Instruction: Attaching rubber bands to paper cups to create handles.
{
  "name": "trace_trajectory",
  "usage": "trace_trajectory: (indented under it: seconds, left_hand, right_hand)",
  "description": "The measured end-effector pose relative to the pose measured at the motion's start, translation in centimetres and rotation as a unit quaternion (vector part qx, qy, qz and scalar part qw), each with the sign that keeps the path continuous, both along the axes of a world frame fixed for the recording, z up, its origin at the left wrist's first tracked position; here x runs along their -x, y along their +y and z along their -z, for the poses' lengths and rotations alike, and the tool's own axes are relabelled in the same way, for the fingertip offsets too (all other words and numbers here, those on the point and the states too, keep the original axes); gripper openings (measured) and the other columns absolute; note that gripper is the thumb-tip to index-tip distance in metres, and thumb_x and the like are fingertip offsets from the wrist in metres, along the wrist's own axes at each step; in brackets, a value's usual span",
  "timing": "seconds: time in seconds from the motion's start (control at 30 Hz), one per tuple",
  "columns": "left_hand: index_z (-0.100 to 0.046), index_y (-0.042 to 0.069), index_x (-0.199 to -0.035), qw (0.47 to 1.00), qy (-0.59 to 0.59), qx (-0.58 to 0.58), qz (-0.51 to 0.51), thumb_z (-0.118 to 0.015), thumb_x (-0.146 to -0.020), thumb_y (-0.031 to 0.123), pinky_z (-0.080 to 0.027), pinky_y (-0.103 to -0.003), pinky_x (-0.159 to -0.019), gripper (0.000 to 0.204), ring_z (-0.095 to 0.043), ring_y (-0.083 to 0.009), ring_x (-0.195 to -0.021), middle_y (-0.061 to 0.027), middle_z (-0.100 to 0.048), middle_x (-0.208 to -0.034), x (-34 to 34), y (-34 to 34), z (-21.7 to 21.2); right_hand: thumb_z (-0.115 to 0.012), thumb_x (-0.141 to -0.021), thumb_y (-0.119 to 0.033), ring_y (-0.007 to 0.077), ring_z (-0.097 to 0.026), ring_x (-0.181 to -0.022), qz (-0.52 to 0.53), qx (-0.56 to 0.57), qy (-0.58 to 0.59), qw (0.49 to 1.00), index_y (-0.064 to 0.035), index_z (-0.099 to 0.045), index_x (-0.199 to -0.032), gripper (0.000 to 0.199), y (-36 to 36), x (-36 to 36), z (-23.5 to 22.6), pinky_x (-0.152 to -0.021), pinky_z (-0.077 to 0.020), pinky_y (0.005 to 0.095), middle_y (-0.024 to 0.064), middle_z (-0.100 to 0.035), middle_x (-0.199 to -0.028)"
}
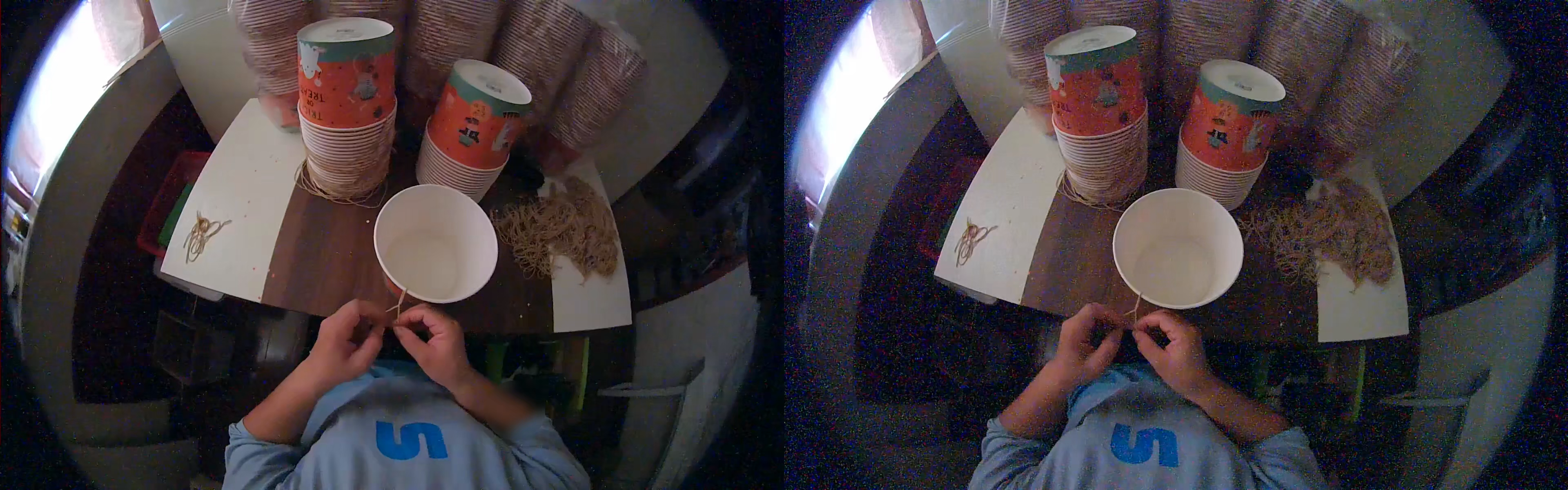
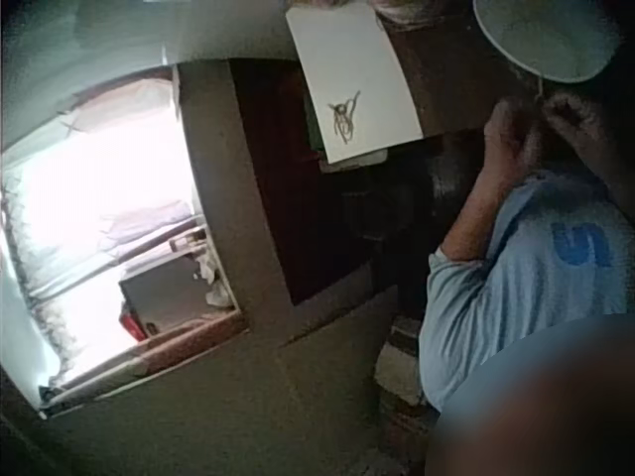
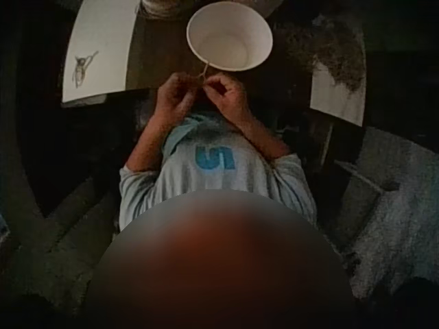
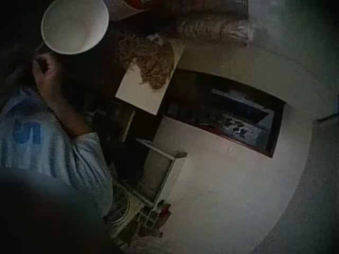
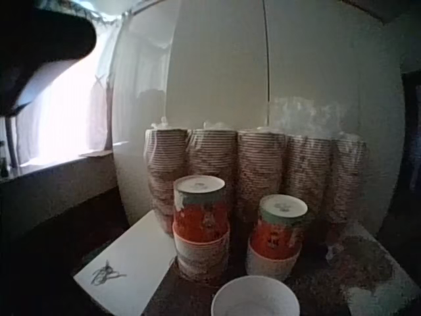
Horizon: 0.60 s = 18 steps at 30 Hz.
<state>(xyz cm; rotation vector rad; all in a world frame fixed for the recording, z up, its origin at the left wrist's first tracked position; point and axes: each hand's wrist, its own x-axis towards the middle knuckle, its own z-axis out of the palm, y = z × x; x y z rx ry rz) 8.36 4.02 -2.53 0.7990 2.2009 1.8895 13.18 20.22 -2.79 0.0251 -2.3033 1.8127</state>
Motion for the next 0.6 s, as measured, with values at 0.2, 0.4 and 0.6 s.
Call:
trace_trajectory:
  seconds: [0.2, 0.4, 0.6]
  left_hand:
    - [-0.054, 0.005, -0.113, 0.977, 0.189, 0.079, 0.064, -0.059, -0.070, -0.001, -0.048, -0.033, -0.057, 0.044, -0.057, -0.0249, -0.066, -0.0107, -0.054, -0.075, 2.0, 0.9, -1.6]
    - [-0.059, 0.004, -0.105, 0.963, 0.228, 0.120, 0.081, -0.062, -0.069, 0.000, -0.049, -0.034, -0.057, 0.036, -0.059, -0.0239, -0.065, -0.0105, -0.054, -0.076, 2.8, 1.3, -2.0]
    - [-0.062, 0.003, -0.091, 0.968, 0.230, 0.081, -0.061, -0.066, -0.073, 0.002, -0.049, -0.029, -0.056, 0.019, -0.058, -0.0192, -0.059, -0.0090, -0.054, -0.075, 2.0, 1.9, 0.3]
  right_hand:
    - [-0.062, -0.081, -0.006, 0.0102, -0.058, -0.076, -0.031, -0.014, -0.003, 0.999, -0.0007, -0.060, -0.088, 0.009, 0.3, -0.6, -0.5, -0.065, -0.0468, 0.0243, 0.0071, -0.062, -0.085]
    - [-0.063, -0.081, -0.008, 0.0142, -0.060, -0.071, -0.027, -0.072, 0.033, 0.997, -0.0005, -0.060, -0.086, 0.010, 1.1, -0.5, -1.1, -0.062, -0.0480, 0.0261, 0.0101, -0.063, -0.082]
    - [-0.065, -0.079, -0.012, 0.0275, -0.062, -0.069, -0.008, -0.077, -0.013, 0.997, -0.0021, -0.060, -0.086, 0.014, 1.4, -0.2, -2.4, -0.063, -0.0498, 0.0341, 0.0139, -0.063, -0.077]
